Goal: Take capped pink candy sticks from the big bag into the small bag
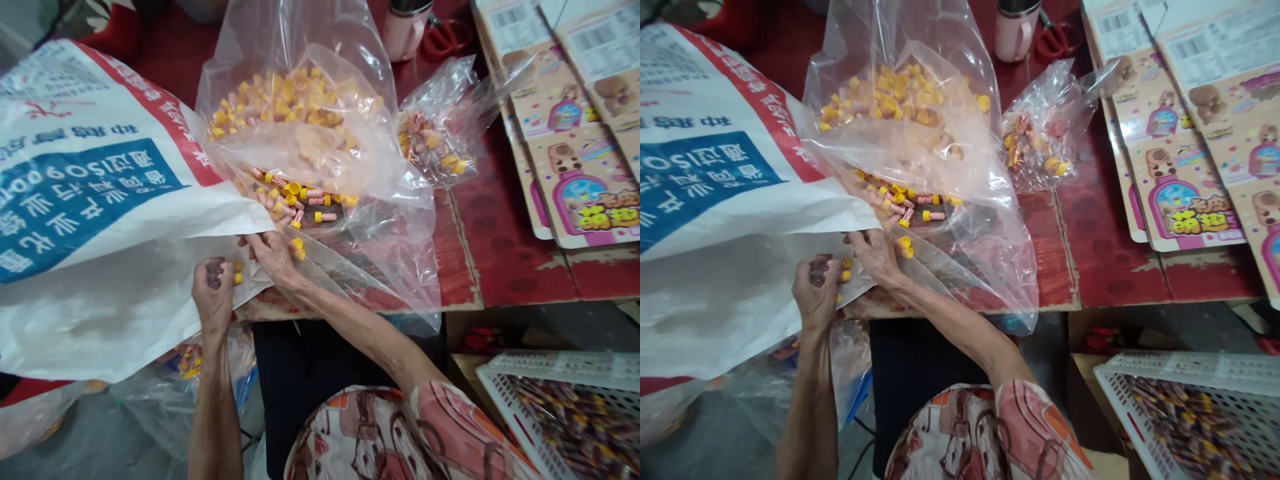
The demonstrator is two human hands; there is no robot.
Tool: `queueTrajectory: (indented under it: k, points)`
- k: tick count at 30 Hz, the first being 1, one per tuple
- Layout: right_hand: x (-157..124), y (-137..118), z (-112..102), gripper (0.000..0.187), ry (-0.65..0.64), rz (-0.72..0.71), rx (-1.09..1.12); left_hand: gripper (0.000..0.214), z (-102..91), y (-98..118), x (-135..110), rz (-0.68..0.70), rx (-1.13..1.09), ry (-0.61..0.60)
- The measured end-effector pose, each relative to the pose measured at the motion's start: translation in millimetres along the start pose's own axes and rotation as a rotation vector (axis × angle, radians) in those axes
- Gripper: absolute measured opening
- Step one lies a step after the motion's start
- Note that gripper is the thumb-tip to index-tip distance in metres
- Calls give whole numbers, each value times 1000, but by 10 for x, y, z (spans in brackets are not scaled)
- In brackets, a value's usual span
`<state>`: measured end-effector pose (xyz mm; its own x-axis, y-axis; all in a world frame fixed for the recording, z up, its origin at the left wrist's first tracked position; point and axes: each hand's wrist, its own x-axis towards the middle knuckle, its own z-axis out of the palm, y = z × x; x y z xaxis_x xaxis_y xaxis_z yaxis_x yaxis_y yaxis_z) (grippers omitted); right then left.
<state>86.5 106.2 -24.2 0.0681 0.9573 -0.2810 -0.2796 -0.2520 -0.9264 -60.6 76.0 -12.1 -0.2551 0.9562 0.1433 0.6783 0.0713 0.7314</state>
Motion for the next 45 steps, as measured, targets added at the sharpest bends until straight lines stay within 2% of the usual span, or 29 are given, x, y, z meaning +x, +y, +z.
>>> queueTrajectory:
  k: [3, 5, 6, 8, 10, 13, 15, 18, 22, 25, 28, 29, 31, 33, 34, 36, 38, 40, 45]
  points:
    - [0, -14, -1, 35, -2, 3, 13, 40, -76, 35, -20, -94, -102, 108]
    - [-2, -26, -1, 35, 5, 4, 32, 39, -75, 44, -47, -59, -95, 181]
    - [-3, -31, -1, 35, 7, 5, 41, 37, -59, 44, -55, -36, -70, 176]
    - [-5, -35, -4, 35, 9, 9, 57, 33, -24, 47, -52, -39, -39, 84]
    - [-3, -30, -7, 33, -4, 20, 77, 36, -19, 67, -35, -129, -119, -1]
    - [10, -3, 1, 32, -39, 21, 146, 50, -81, 151, -49, -298, -426, -27]
    - [22, 16, 15, 32, -56, 8, 190, 57, -121, 236, -110, -358, -609, -40]
    - [26, 18, 31, 31, -74, -13, 242, 59, -98, 366, -261, -399, -730, -104]
    - [-27, -33, 9, 23, -113, -44, 248, 56, 32, 485, -473, -411, -783, -194]
    - [-81, -52, -15, 23, -153, -140, 188, 57, 36, 522, -543, -396, -783, -231]
    - [-96, -32, -4, 26, -152, -230, 125, 57, -59, 513, -495, -357, -696, -213]
    - [-92, -25, 6, 26, -134, -231, 115, 56, -86, 493, -457, -324, -649, -164]
    - [-77, -20, 20, 26, -87, -196, 110, 51, -98, 413, -360, -213, -507, 9]
    - [-63, -29, 19, 25, -44, -150, 100, 41, -49, 278, -248, -53, -299, 178]
    - [-58, -37, 14, 25, -30, -133, 90, 36, -12, 199, -192, 33, -186, 212]
    - [-51, -50, 0, 25, -11, -110, 67, 28, 51, 51, -91, 176, -2, 154]
    - [-44, -55, -7, 24, -1, -95, 53, 24, 64, -40, -20, 252, 88, 52]
    - [-37, -49, -6, 25, 2, -81, 46, 23, 25, -51, 1, 254, 94, 36]
    - [-23, -24, 3, 25, -12, -72, 38, 31, -9, 52, -96, 175, -44, 219]
